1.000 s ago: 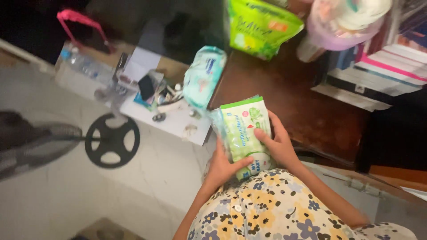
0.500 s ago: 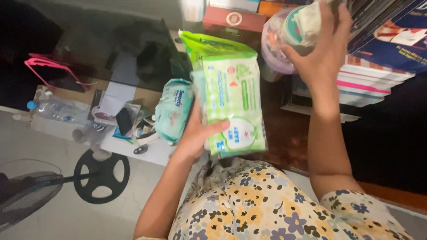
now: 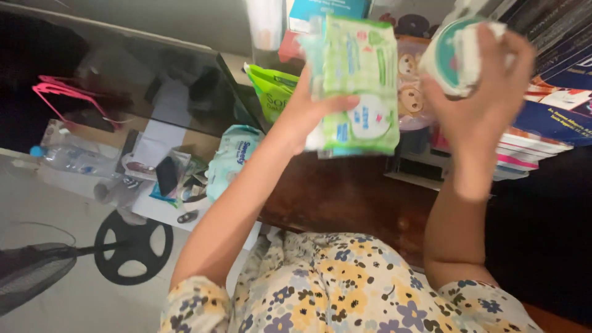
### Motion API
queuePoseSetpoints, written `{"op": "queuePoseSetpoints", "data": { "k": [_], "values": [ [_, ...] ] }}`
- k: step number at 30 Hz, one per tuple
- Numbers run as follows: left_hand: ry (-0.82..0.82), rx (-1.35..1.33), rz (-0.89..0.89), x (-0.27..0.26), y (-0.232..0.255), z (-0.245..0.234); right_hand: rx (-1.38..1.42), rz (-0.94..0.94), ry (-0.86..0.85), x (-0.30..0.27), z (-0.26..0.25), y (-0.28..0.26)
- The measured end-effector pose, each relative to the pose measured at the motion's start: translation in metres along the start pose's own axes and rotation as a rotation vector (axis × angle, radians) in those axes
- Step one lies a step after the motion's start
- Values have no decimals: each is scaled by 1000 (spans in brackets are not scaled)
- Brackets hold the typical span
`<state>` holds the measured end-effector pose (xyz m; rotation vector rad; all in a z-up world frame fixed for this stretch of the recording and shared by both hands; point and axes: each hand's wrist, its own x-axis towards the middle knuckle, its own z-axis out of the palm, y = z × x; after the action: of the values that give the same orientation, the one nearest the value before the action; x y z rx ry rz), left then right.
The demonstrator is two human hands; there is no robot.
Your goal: Organizing and moving various toiletry items and personal care products from a bed onto a wooden desk.
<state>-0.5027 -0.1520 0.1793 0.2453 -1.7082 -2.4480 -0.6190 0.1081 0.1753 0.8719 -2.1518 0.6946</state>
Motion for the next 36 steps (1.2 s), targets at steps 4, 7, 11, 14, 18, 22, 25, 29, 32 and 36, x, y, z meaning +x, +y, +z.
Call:
{"op": "queuePoseSetpoints", "data": {
  "k": [4, 7, 11, 14, 18, 22, 25, 29, 32, 36],
  "values": [
    [-59, 79, -1, 46, -5, 23, 74, -52, -30, 6, -49, -9],
    [-162, 40, 25, 70, -10, 47, 89, -47, -59, 7, -58, 2],
    [-100, 136, 114, 102, -49, 63, 128, -32, -53, 10, -49, 9],
    [-35, 345, 135, 108, -55, 63, 212, 5, -61, 9, -31, 13],
    [60, 584, 190, 127, -74, 67, 226, -56, -63, 15, -11, 11],
    [236, 959, 309, 114, -66, 69, 247, -3, -59, 17, 6, 16],
    [252, 1142, 333, 101, -61, 63, 275, 30, -79, 15, 15, 21],
    [178, 1084, 429, 86, -62, 49, 319, 3, -77, 19, 24, 20],
    [123, 987, 559, 63, -62, 41, 291, -14, -97, 18, 30, 24],
    [108, 998, 504, 43, -67, 43, 285, -45, -116, 24, 30, 20]
  ]
}}
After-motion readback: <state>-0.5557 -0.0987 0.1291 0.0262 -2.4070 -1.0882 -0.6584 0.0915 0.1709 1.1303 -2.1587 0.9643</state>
